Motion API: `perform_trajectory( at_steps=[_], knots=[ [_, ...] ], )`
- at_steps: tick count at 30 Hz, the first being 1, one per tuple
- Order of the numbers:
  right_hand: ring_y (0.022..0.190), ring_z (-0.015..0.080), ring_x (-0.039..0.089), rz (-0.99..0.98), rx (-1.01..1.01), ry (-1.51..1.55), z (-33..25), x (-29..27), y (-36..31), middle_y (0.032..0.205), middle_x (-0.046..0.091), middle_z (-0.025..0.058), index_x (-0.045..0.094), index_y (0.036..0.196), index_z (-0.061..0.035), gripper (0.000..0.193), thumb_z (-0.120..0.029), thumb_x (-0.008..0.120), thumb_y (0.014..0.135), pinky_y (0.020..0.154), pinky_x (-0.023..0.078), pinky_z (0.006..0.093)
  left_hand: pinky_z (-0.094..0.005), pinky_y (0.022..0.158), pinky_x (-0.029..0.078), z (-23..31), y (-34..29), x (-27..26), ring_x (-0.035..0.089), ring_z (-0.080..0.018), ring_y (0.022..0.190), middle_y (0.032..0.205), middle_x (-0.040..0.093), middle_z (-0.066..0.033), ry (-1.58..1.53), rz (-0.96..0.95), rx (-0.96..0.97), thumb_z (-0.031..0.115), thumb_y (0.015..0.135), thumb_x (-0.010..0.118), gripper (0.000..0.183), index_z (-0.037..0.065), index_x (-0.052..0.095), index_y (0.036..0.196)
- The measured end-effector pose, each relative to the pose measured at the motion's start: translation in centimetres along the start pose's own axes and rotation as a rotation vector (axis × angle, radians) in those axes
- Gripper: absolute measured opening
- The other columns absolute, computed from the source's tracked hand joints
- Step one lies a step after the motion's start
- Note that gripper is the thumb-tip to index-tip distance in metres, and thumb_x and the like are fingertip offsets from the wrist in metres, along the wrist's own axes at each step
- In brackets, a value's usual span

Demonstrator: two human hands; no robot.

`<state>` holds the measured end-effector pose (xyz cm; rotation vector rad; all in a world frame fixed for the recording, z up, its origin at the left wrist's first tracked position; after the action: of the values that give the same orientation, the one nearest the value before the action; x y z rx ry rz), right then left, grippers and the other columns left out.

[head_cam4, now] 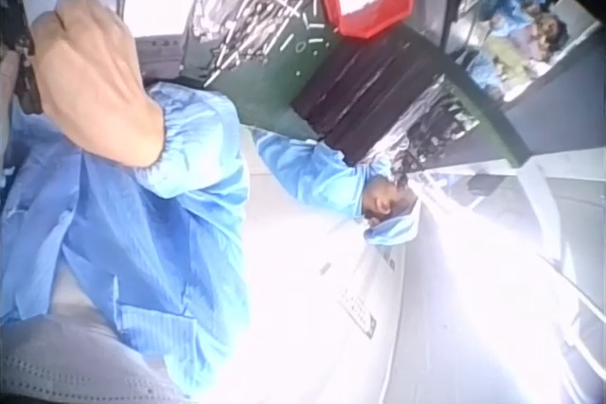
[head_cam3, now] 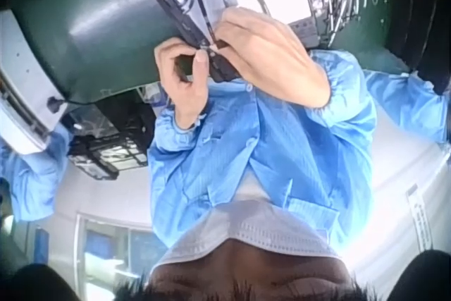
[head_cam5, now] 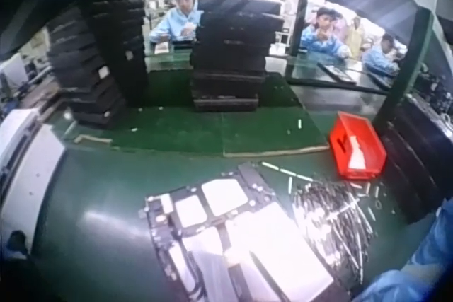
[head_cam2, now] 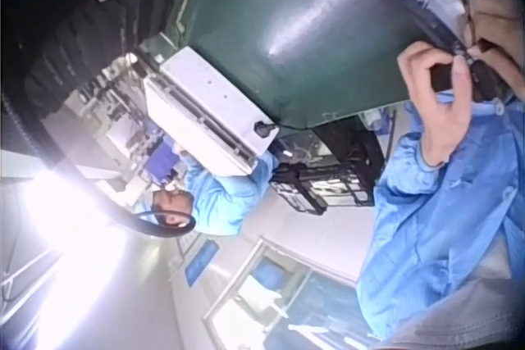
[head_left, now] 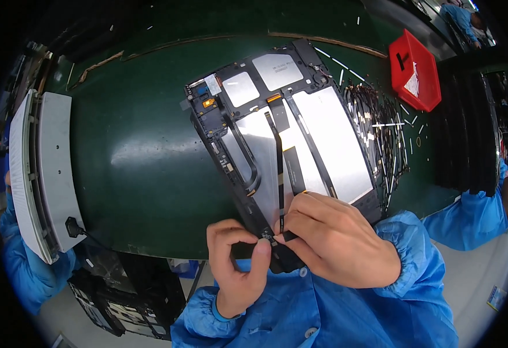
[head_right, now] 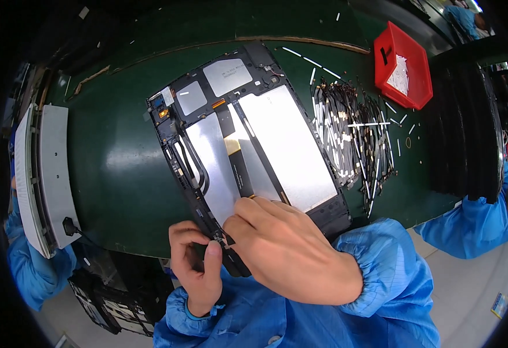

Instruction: The person assembles internal components into a tablet chassis by hand, placing internal cables, a battery, and a circuit board into the device.

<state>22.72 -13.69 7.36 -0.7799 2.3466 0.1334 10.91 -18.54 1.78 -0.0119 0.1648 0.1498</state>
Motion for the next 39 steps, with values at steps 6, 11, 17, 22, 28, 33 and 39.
perform_trajectory(
  at_steps=[6,11,17,22,28,33,39],
  knots=[
    [0.076,0.0293,0.053,0.017,-0.014,-0.002,0.0,0.0,-0.1,0.080,0.047,0.0124,0.054,0.081,0.0024,0.012,-0.001,0.060,0.071,0.064,0.045,0.0378,-0.0276,0.073,0.041,0.9,1.0,0.1,0.051,-0.0199,0.081,0.090,0.049,-0.0098,0.150,-0.083,0.078,0.001,0.071,0.070,0.021,0.003,0.054,0.084],
    [0.076,0.0296,0.055,-0.015,-0.086,0.056,-0.7,0.2,-0.3,0.082,0.048,0.0115,0.055,0.088,0.0009,0.015,-0.004,0.061,0.075,0.065,0.046,0.0366,-0.0257,0.075,0.042,-1.6,1.3,0.7,0.053,-0.0141,0.084,0.091,0.050,-0.0072,-0.331,-0.174,-0.185,-0.001,0.075,0.068,0.022,0.003,0.051,0.088],
    [0.068,0.0251,0.057,0.085,0.012,-0.065,-0.8,0.6,-1.2,0.082,0.046,0.0084,0.056,0.091,-0.0026,0.019,-0.013,0.066,0.078,0.060,0.048,0.0340,-0.0263,0.081,0.044,-3.1,-1.4,0.0,0.056,-0.0151,0.088,0.094,0.055,-0.0100,-0.368,-0.217,-0.346,0.000,0.080,0.065,0.023,-0.001,0.051,0.099],
    [0.062,0.0216,0.058,0.187,-0.038,-0.059,-0.6,0.5,-2.1,0.080,0.050,0.0073,0.062,0.088,-0.0033,0.018,-0.010,0.070,0.074,0.054,0.048,0.0305,-0.0268,0.075,0.048,-2.2,-3.8,-0.3,0.060,-0.0144,0.082,0.088,0.064,-0.0114,-0.161,-0.401,-0.389,0.001,0.080,0.067,0.019,-0.004,0.061,0.098],
    [0.069,0.0193,0.064,0.200,-0.183,0.307,-1.6,-0.9,-2.3,0.083,0.064,0.0098,0.069,0.090,-0.0038,0.024,-0.005,0.078,0.068,0.058,0.050,0.0251,-0.0245,0.072,0.047,-0.7,-2.2,0.5,0.061,-0.0149,0.081,0.090,0.065,-0.0134,-0.374,-0.309,-0.347,-0.003,0.079,0.067,0.019,-0.004,0.064,0.098],
    [0.067,0.0208,0.064,0.162,-0.131,0.351,-0.7,-1.2,-2.4,0.082,0.064,0.0112,0.069,0.094,-0.0028,0.025,-0.003,0.074,0.070,0.057,0.051,0.0268,-0.0273,0.072,0.048,1.4,-0.9,1.1,0.062,-0.0194,0.082,0.093,0.065,-0.0151,-0.470,-0.289,-0.206,-0.005,0.077,0.066,0.020,-0.004,0.064,0.097],
    [0.062,0.0203,0.063,0.212,-0.523,0.152,-4.0,-4.4,-4.1,0.086,0.065,0.0124,0.069,0.090,-0.0001,0.014,-0.003,0.060,0.079,0.052,0.048,0.0261,-0.0341,0.082,0.047,7.6,1.4,0.6,0.064,-0.0243,0.091,0.093,0.068,-0.0103,0.080,-0.117,0.434,0.003,0.072,0.070,0.020,0.006,0.069,0.091]
  ],
)
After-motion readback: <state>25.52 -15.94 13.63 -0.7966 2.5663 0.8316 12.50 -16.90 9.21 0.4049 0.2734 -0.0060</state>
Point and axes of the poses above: each hand's wrist, its own y-axis towards the middle knuckle, its own x-axis out of the palm, z = x × y, the point moved 10 cm from there along y, towards the middle knuckle
